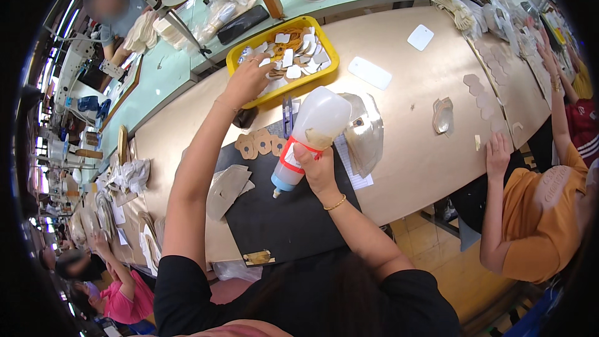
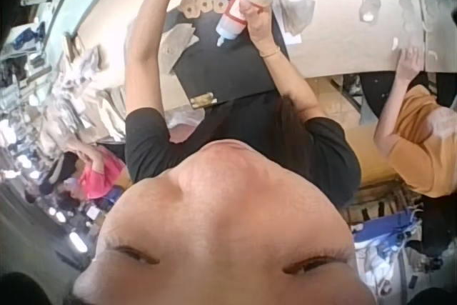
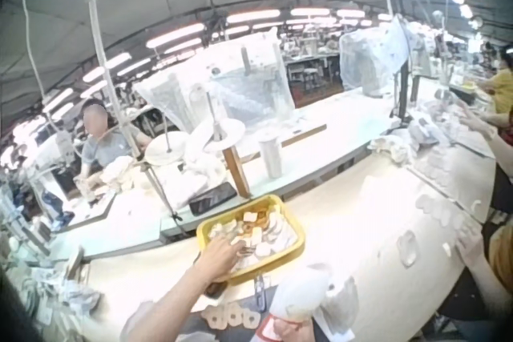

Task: The person applies glue from a squeeze bottle to small, circular, light-colored parts with a central hole. They handle the parts one at a time, apply glue to the edges, and place them on a black mat on the table.

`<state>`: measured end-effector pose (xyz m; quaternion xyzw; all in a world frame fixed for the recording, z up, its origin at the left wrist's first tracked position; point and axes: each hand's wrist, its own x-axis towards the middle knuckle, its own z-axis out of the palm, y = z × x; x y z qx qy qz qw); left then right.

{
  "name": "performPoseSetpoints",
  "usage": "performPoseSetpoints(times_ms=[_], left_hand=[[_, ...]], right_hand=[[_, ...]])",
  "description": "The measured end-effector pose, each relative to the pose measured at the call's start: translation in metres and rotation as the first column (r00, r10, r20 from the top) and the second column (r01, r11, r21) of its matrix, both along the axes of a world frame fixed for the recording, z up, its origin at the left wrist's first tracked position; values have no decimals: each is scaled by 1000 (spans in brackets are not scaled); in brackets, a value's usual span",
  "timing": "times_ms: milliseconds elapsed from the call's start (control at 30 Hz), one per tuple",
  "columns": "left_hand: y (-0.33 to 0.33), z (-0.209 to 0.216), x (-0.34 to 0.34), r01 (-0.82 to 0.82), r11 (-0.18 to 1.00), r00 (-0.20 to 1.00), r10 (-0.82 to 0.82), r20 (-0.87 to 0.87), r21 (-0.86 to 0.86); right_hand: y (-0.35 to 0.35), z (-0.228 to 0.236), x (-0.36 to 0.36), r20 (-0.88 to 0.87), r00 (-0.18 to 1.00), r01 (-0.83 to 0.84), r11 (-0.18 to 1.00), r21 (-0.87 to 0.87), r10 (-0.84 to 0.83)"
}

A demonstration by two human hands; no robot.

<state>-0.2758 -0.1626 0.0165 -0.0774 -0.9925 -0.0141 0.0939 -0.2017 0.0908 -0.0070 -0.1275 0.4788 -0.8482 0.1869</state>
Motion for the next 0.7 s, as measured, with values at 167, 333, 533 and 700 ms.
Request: performPoseSetpoints(times_ms=[167, 333, 533, 700], left_hand=[[-13, -4, -28, 38, 999, 986, -43, 162, 38], [-15, -8, -37, 77, 993, 986, -90, 138, 94], [-13, -9, -45, 90, 995, 990, -94, 105, 44], [-14, -5, -45, 94, 995, 990, -88, 108, -46]], right_hand=[[-4, -2, -8, 30, 999, -25, 999, 22, 25], [-4, 0, -7, 45, 998, -40, 999, 19, 39], [-6, 3, -8, 55, 998, -25, 999, 24, 23], [-7, 4, -9, 32, 999, 12, 1000, 24, -12]])
